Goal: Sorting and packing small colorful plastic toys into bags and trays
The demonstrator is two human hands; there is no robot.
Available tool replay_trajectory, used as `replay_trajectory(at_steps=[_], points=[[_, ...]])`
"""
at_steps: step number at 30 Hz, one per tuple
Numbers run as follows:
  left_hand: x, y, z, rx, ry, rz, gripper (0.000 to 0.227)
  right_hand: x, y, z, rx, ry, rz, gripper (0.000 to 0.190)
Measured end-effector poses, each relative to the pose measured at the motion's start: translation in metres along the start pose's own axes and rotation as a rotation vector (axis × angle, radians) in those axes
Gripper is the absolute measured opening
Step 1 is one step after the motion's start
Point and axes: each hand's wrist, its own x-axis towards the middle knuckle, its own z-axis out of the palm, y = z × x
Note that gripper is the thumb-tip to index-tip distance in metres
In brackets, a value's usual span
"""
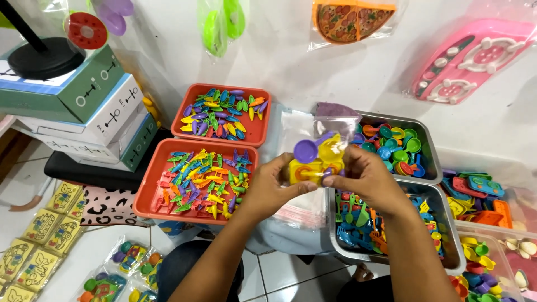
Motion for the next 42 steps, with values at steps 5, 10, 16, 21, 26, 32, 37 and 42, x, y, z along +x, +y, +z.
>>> replay_trajectory(at_steps=[5, 10, 16, 21, 26, 32, 37, 42], points=[[0.002, 0.015, -0.013, 0.006, -0.087, -0.063, 0.056, -0.002, -0.015, -0.007, -0.069, 0.011, 0.054, 0.041], [0.003, 0.022, -0.021, 0.175, 0.124, 0.181, 0.084, -0.005, -0.021, 0.0, -0.276, -0.163, 0.152, 0.038], [-0.001, 0.027, -0.02, 0.343, 0.098, 0.13, 0.044, -0.006, -0.023, 0.013, -0.35, -0.378, 0.195, 0.037], [0.001, 0.025, -0.013, 0.23, 0.173, 0.003, 0.008, 0.001, -0.026, 0.018, -0.272, -0.441, 0.233, 0.022], [0.004, 0.01, -0.015, 0.268, 0.226, 0.013, 0.006, 0.002, -0.023, 0.019, -0.207, -0.453, 0.233, 0.021], [0.002, 0.028, -0.028, 0.253, 0.1, -0.015, 0.029, 0.002, -0.006, 0.002, -0.215, -0.41, 0.207, 0.025], [0.0, 0.033, -0.042, 0.142, -0.029, -0.157, 0.045, 0.004, 0.005, -0.021, -0.209, -0.321, 0.179, 0.032], [0.0, 0.039, -0.038, 0.187, 0.074, -0.097, 0.011, 0.001, 0.009, -0.032, -0.12, -0.29, 0.21, 0.036]])
